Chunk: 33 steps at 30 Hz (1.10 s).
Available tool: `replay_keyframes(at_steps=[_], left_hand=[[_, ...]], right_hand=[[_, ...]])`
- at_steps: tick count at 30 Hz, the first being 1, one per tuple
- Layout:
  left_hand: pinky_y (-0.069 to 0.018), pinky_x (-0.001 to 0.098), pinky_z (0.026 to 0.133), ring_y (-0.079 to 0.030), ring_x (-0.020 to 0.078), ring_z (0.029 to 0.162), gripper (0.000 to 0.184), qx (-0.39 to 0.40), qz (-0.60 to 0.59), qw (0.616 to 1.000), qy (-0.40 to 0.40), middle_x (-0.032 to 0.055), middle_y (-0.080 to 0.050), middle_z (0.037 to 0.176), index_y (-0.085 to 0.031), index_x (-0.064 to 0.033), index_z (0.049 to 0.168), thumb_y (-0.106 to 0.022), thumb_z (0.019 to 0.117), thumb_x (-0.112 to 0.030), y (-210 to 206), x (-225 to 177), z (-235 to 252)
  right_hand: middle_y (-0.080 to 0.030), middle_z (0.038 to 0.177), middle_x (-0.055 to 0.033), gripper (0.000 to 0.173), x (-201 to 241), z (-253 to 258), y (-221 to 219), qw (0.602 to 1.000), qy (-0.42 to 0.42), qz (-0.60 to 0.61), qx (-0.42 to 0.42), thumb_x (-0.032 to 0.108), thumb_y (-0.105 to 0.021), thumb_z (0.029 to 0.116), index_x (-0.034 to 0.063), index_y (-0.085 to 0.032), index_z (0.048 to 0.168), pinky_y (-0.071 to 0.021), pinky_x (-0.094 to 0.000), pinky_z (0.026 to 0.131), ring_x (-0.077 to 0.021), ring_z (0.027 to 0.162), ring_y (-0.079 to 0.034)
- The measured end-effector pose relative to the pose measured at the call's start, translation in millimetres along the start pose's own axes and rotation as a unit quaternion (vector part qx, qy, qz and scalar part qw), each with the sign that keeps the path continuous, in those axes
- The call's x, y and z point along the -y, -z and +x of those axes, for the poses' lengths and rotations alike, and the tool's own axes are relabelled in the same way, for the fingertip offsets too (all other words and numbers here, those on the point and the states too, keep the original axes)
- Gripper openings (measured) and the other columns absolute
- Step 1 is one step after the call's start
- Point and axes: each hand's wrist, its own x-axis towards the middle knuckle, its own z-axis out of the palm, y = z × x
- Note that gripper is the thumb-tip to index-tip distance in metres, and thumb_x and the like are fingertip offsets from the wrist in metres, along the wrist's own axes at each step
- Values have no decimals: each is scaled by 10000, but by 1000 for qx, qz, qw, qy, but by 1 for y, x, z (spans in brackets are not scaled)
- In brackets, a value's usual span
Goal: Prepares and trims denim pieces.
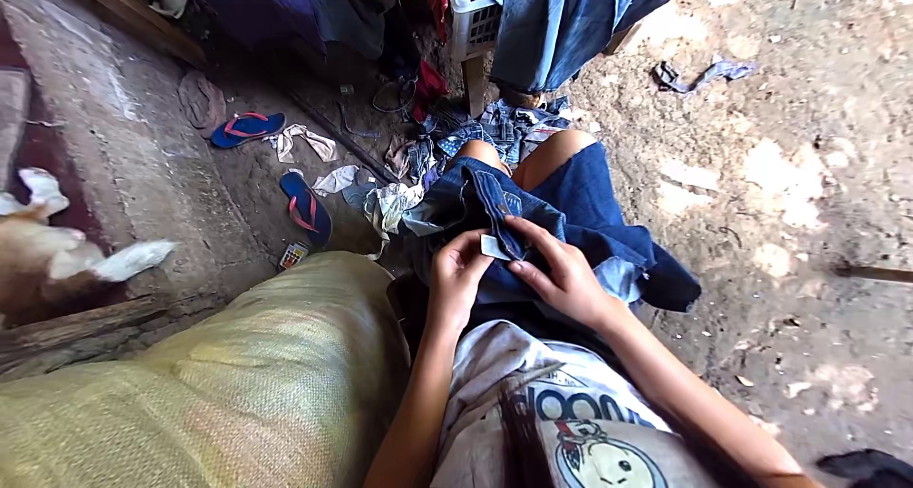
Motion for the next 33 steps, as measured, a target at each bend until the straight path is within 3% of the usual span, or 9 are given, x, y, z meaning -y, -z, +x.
replay_keyframes(at_steps=[3,7,12,16,19,21,25,30,33], left_hand=[[-565,232,858,-676,22,882,194,-7,6,1000,-25,-6,-721,929,-689,38,1085,-577,928,65,-1,3,-2],[-572,202,828,-669,3,852,138,-4,66,993,-103,1,-712,918,-720,43,984,-606,909,64,0,9,-1],[-571,195,804,-660,12,846,107,-14,112,985,-130,54,-703,940,-725,67,944,-627,907,47,1,31,5],[-566,209,826,-664,15,860,141,-21,77,992,-101,40,-714,949,-723,65,997,-609,914,60,5,40,9],[-570,222,829,-671,19,844,142,-35,35,996,-72,13,-724,905,-721,42,969,-598,909,79,7,41,10],[-563,233,806,-665,22,820,151,-46,5,998,-42,-17,-709,845,-699,2,907,-570,907,78,8,42,9],[-565,266,838,-668,45,847,167,-60,-44,997,7,-15,-695,851,-673,1,944,-519,935,65,6,39,7],[-569,267,840,-674,46,846,155,-39,-45,998,6,-11,-704,858,-672,2,942,-532,933,68,10,46,10],[-565,265,845,-672,47,858,149,-48,-44,998,11,-3,-703,868,-671,7,957,-541,926,74,11,51,13]], right_hand=[[-709,1055,-173,487,-1,1,0,999,15,-34,-16,399,-520,1048,104,-591,1429,-559,-411,723,-253,850,-692],[-679,937,-147,429,2,2,-4,999,1,-42,-33,382,-498,1055,148,-652,1379,-517,-388,615,-227,722,-637],[-725,1180,-111,392,-3,0,-13,995,-74,68,-9,308,-490,1068,36,-661,1293,-552,-333,891,-129,1027,-695],[-721,1116,-56,351,-5,8,-20,983,-129,130,3,300,-503,1063,36,-661,1232,-531,-242,848,-24,932,-657],[-717,1024,-71,387,-2,12,-24,985,-145,93,17,377,-515,1049,82,-652,1259,-536,-400,780,-144,871,-670],[-727,1093,-119,433,-3,9,-25,993,-110,41,23,398,-527,1038,77,-633,1308,-554,-502,769,-253,919,-710],[-720,1186,-138,469,-7,-3,-17,997,-60,-15,43,410,-492,1055,105,-619,1388,-570,-509,762,-289,942,-724],[-709,973,-162,429,-12,-3,-20,997,-23,-69,22,369,-529,1033,141,-652,1375,-545,-469,609,-300,730,-684],[-707,972,-167,406,-15,2,-30,996,-35,-77,8,345,-547,1026,121,-672,1340,-544,-489,602,-320,725,-687]])
